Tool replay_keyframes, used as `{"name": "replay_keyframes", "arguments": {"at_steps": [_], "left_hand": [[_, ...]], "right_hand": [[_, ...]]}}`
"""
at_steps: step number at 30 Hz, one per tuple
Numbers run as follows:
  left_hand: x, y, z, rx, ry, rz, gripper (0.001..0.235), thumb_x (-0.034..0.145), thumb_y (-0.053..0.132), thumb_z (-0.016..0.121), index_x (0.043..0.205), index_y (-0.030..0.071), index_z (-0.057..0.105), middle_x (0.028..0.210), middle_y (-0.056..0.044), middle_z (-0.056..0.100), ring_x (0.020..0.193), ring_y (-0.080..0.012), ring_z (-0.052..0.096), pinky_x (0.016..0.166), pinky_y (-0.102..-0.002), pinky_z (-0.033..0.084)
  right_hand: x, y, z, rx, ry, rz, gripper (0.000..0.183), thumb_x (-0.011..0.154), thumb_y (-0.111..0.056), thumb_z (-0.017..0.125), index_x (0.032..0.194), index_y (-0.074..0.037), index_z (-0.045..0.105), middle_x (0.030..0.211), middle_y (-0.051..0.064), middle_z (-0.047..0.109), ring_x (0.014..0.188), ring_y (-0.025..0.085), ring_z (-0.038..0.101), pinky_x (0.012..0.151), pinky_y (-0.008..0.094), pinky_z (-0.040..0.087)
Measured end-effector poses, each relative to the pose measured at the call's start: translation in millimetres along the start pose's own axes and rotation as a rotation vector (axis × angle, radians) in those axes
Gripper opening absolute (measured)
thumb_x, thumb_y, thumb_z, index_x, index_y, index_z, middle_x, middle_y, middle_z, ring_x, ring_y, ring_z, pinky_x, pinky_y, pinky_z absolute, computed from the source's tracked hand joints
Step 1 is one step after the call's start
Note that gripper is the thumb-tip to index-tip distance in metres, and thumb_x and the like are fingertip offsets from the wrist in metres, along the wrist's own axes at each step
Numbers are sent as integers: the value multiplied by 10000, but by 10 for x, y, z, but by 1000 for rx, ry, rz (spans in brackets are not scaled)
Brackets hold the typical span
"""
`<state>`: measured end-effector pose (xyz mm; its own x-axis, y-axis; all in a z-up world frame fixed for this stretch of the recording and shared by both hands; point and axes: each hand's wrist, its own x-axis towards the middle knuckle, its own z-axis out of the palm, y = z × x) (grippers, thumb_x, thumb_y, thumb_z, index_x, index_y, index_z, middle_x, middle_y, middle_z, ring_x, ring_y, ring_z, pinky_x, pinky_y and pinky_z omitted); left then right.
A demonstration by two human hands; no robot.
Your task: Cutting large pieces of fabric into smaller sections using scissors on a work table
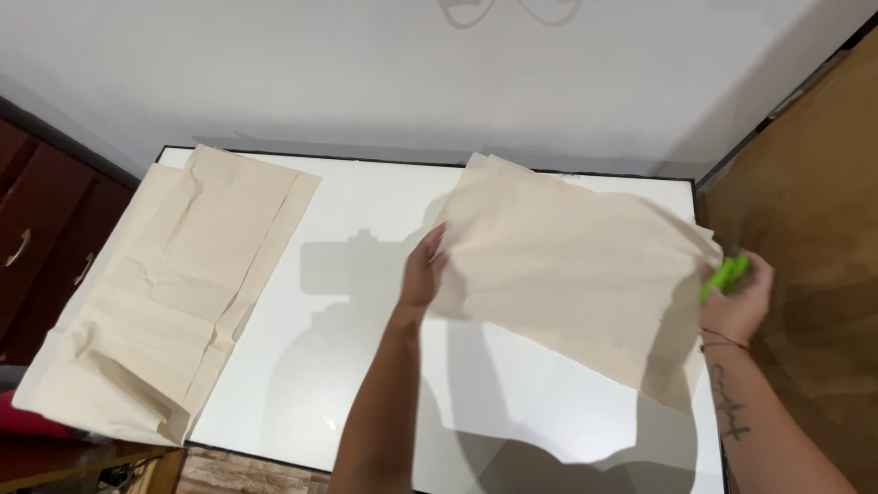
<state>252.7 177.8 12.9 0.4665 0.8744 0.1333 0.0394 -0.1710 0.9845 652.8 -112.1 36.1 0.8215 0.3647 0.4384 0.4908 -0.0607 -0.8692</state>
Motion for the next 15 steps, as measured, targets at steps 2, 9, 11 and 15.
{"name": "replay_keyframes", "arguments": {"at_steps": [2, 9, 11, 15], "left_hand": [[219, 258, 277, 8, -41, 59, 641, 857, -119, 485, 1479, 31, 501, 1499, -119, 555, 1410, -230, 510, 1194, -311, 367], [159, -304, 798, 550, 96, 209, 822, 893, 126, 691, 1609, 115, 286, 1623, -146, 412, 1326, -403, 548, 1090, -462, 441], [-205, -664, 881, 1075, -160, 586, 649, 1054, 425, 362, 1650, 197, 250, 1718, -33, 250, 1587, -286, 253, 1221, -544, 251], [-1152, -667, 705, 1021, -472, 184, 743, 917, 511, 614, 1581, 281, 375, 1701, -39, 250, 1563, -325, 197, 1160, -712, 129]], "right_hand": [[-95, -187, -189, -160, 58, 277, 514, 941, -77, 858, 1347, -92, 542, 1283, 153, 647, 1148, 238, 631, 946, 346, 533], [-367, 414, -374, -370, 127, 477, 492, 914, -321, 885, 1278, -137, 609, 1040, 30, 647, 889, 148, 609, 789, 324, 531], [-409, 332, -265, -326, 277, 236, 553, 832, 81, 860, 1275, -86, 575, 1232, 141, 659, 1087, 317, 646, 875, 406, 574], [-624, -100, -118, 91, 122, 145, 462, 1004, 182, 561, 1358, -92, 449, 1329, 172, 522, 1179, 277, 562, 939, 372, 605]]}}
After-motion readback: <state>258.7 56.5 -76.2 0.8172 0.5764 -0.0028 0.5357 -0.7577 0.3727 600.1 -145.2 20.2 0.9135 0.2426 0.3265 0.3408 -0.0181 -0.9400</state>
